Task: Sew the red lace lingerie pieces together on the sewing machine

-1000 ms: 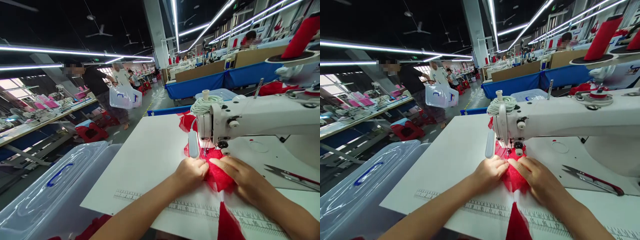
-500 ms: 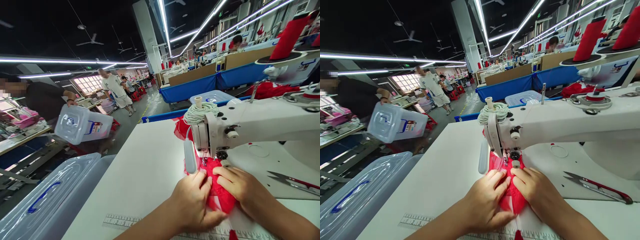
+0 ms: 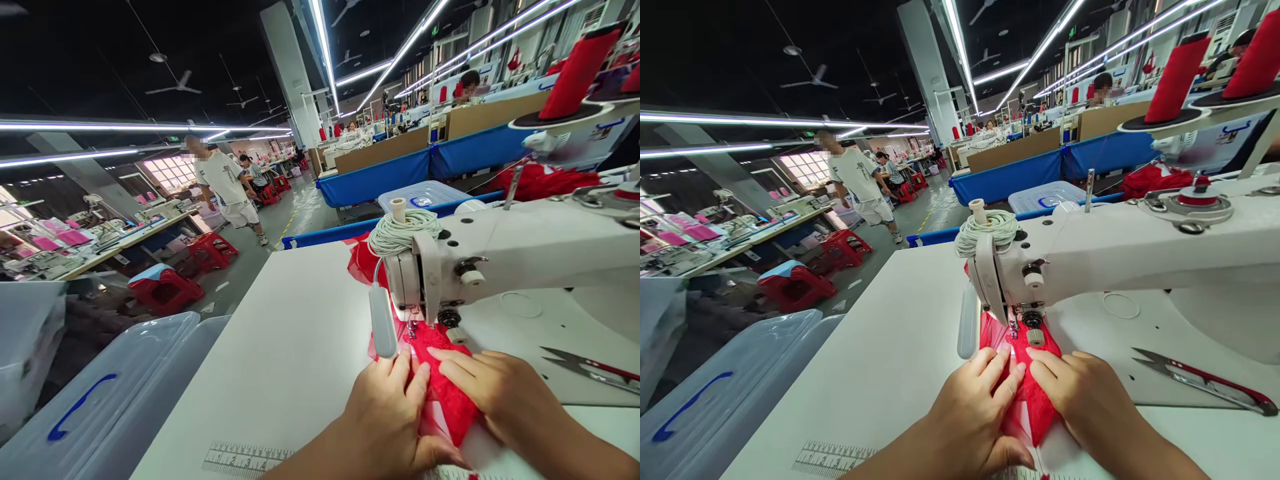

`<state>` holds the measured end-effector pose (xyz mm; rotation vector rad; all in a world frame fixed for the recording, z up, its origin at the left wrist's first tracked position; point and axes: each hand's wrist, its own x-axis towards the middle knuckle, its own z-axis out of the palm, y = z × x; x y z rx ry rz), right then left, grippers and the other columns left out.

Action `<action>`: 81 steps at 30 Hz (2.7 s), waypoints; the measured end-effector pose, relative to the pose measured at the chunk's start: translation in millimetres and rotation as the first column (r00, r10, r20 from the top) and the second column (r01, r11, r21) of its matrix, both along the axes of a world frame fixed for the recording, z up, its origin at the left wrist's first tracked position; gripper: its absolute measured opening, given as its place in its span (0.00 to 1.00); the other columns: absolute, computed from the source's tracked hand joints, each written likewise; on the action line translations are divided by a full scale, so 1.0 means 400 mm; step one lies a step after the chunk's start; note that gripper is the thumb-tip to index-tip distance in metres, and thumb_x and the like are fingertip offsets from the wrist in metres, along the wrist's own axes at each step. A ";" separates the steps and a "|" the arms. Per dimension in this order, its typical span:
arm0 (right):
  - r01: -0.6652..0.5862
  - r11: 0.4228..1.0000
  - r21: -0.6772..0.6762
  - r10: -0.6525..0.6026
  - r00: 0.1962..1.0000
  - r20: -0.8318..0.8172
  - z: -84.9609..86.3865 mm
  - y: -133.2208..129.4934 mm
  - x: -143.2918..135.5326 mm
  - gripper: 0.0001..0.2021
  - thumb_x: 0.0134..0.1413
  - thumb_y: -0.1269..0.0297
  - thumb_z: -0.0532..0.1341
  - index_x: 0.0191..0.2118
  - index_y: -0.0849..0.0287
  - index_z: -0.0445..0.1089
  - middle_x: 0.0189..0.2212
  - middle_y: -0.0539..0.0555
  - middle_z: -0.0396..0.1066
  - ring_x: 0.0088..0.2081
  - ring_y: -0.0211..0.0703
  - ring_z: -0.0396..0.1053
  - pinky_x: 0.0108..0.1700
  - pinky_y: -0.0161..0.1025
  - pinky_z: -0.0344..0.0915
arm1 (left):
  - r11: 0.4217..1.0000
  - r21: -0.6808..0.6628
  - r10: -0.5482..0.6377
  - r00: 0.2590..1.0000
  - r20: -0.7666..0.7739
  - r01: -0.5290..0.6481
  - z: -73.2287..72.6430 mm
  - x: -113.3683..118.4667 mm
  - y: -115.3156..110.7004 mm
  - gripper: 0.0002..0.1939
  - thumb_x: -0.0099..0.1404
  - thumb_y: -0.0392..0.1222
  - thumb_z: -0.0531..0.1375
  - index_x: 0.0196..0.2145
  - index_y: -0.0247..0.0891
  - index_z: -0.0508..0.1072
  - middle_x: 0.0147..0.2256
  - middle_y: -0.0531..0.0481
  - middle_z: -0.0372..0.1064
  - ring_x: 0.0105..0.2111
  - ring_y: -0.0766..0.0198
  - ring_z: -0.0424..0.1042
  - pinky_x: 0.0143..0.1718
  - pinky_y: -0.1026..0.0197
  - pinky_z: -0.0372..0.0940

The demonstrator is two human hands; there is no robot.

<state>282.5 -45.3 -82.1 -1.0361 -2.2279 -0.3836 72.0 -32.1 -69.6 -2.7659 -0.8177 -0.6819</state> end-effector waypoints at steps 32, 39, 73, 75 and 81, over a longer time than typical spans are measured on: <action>0.081 0.996 -0.048 -0.078 0.996 0.050 -0.010 0.014 0.004 0.24 0.41 0.83 0.50 0.40 0.56 0.72 0.35 0.50 0.78 0.26 0.40 0.71 0.24 0.37 0.60 | 0.997 0.052 0.065 0.991 -0.119 -0.059 0.003 -0.006 0.020 0.50 0.63 0.75 0.32 0.50 0.29 0.72 0.46 0.31 0.72 0.37 0.50 0.76 0.26 0.56 0.71; 0.009 1.000 -0.010 -0.009 1.000 0.029 0.015 0.010 0.006 0.24 0.31 0.84 0.49 0.34 0.55 0.69 0.34 0.50 0.77 0.28 0.39 0.69 0.25 0.36 0.61 | 0.985 0.170 0.042 0.998 -0.037 -0.035 -0.010 -0.004 -0.012 0.50 0.62 0.77 0.33 0.51 0.31 0.72 0.43 0.34 0.74 0.37 0.47 0.75 0.35 0.48 0.71; 0.010 0.988 -0.157 -0.022 0.997 -0.075 -0.002 0.019 0.004 0.21 0.35 0.84 0.48 0.33 0.56 0.69 0.29 0.52 0.72 0.31 0.45 0.64 0.35 0.40 0.64 | 0.981 0.176 0.098 0.993 -0.069 -0.085 0.016 -0.010 0.007 0.43 0.67 0.72 0.39 0.52 0.32 0.72 0.47 0.35 0.72 0.52 0.41 0.68 0.54 0.36 0.58; 0.004 0.988 -0.153 -0.017 0.996 -0.086 -0.003 0.018 0.004 0.21 0.35 0.84 0.48 0.33 0.56 0.68 0.28 0.52 0.71 0.29 0.44 0.64 0.36 0.41 0.65 | 0.984 0.165 0.086 0.991 -0.101 -0.068 0.023 -0.006 0.007 0.39 0.67 0.70 0.44 0.51 0.31 0.71 0.45 0.37 0.71 0.50 0.45 0.69 0.50 0.42 0.62; 0.037 0.993 -0.116 -0.046 0.996 -0.074 0.008 0.013 -0.001 0.18 0.35 0.81 0.49 0.31 0.56 0.67 0.33 0.55 0.73 0.37 0.48 0.68 0.38 0.41 0.66 | 0.974 0.225 0.020 1.000 0.012 -0.022 0.033 0.025 -0.001 0.09 0.63 0.42 0.58 0.26 0.36 0.68 0.24 0.52 0.60 0.23 0.63 0.62 0.23 0.61 0.55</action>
